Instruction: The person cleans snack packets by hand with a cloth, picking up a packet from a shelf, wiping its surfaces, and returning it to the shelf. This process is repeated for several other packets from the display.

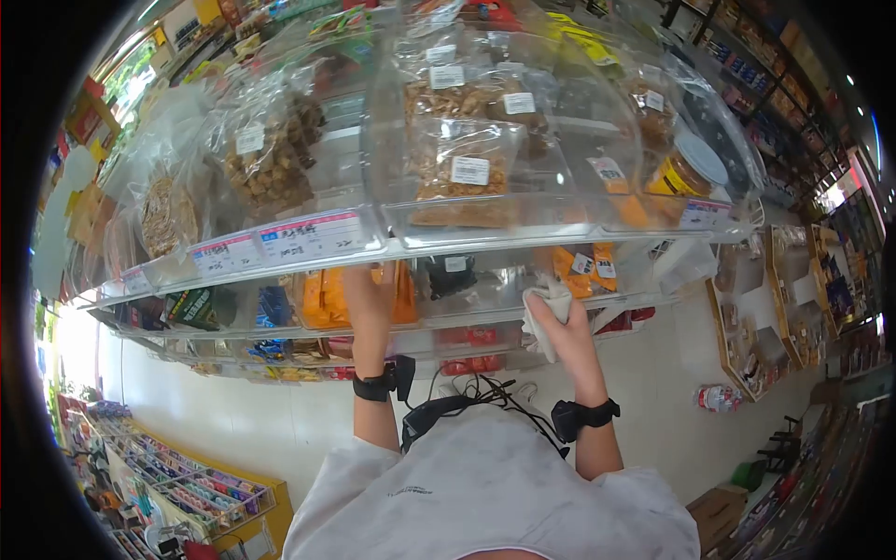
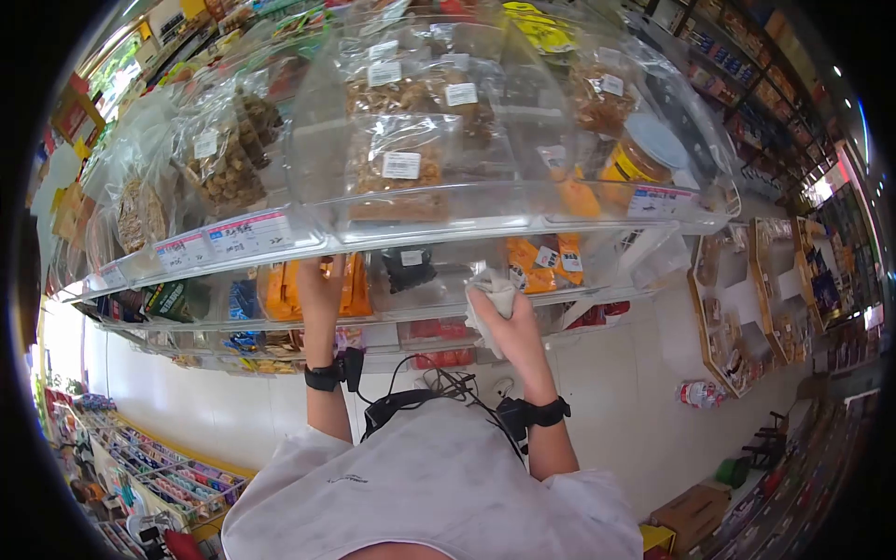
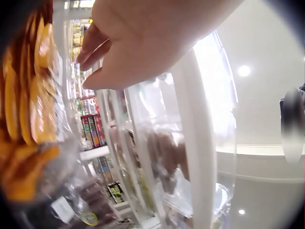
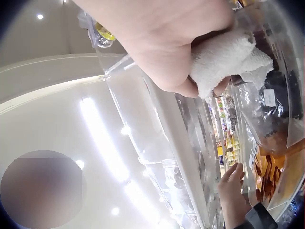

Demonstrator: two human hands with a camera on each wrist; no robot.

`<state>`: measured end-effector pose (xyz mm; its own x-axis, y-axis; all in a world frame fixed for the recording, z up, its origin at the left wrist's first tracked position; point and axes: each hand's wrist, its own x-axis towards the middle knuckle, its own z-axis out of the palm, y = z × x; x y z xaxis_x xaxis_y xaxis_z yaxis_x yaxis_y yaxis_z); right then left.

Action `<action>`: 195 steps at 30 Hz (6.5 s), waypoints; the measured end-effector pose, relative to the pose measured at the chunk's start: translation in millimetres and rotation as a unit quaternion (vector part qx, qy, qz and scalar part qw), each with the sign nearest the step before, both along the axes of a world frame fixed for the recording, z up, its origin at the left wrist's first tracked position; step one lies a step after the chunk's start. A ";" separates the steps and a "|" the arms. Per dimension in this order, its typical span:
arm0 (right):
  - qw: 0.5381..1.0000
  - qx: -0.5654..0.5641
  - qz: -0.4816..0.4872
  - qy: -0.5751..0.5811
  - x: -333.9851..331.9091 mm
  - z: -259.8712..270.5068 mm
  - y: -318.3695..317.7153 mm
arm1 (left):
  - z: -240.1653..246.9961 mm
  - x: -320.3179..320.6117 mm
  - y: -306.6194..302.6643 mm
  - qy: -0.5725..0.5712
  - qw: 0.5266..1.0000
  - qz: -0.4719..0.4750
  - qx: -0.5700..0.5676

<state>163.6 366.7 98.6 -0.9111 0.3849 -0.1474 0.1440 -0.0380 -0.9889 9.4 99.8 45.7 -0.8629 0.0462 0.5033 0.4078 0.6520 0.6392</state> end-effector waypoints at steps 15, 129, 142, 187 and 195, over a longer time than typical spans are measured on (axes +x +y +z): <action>0.975 -0.124 -0.166 0.083 107.5 -0.4 173.6 | -86.1 34.0 348.9 -0.121 0.913 -0.366 -0.131; 0.988 -0.001 0.058 0.145 56.7 -1.2 125.3 | 87.3 118.8 260.8 -0.340 0.793 -0.311 0.398; 0.990 -0.059 -0.020 0.129 77.2 -11.7 133.2 | 68.3 124.2 299.8 -0.301 0.809 -0.313 0.396; 0.983 0.030 -0.055 0.173 30.4 -16.4 138.9 | 55.1 138.5 259.8 -0.347 0.863 -0.306 0.203; 0.990 -0.053 0.064 0.110 18.8 -7.0 102.8 | 57.2 123.5 210.4 -0.218 0.900 -0.170 0.337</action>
